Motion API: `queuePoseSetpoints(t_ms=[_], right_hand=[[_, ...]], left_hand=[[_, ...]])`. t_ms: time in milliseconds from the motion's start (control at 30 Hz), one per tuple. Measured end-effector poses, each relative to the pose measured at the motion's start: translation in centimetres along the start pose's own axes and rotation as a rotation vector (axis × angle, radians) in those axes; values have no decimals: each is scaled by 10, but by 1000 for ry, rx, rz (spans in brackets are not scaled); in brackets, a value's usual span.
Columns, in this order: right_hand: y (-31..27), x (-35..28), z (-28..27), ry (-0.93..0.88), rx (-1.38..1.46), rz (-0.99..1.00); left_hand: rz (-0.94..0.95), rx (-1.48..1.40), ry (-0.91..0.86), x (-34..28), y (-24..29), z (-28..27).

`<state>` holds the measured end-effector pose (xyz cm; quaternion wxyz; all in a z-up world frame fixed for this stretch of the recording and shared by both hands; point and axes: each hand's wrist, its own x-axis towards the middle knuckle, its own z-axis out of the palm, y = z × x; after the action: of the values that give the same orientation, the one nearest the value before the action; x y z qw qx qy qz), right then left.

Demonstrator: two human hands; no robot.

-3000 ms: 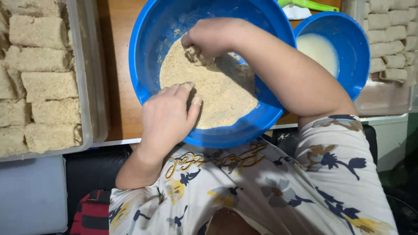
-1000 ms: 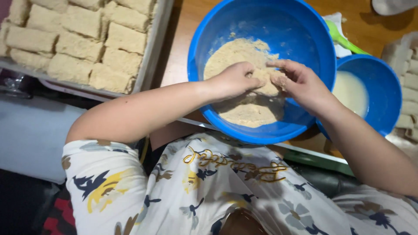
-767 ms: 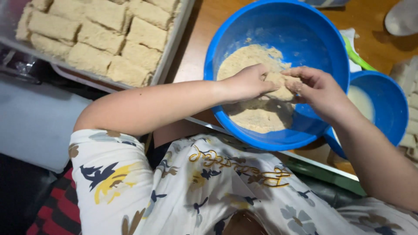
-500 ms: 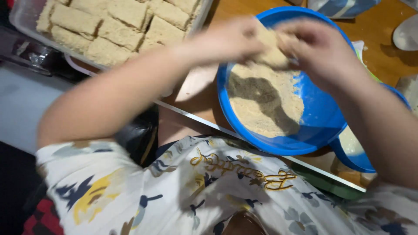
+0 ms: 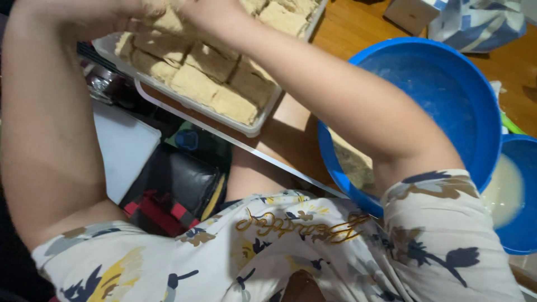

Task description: Breading pastries by dipping them in liquid batter and coating them with breadcrumbs.

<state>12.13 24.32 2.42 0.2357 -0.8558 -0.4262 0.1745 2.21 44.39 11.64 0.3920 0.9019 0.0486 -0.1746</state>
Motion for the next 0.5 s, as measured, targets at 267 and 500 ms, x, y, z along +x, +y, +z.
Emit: queuePoseSetpoints(t_ms=[267, 500], right_hand=[[-13, -14, 9, 292, 363, -52], [-9, -31, 6, 414, 119, -115]], left_hand=[[10, 151, 48, 5, -26, 16], [-12, 184, 110, 24, -32, 24]])
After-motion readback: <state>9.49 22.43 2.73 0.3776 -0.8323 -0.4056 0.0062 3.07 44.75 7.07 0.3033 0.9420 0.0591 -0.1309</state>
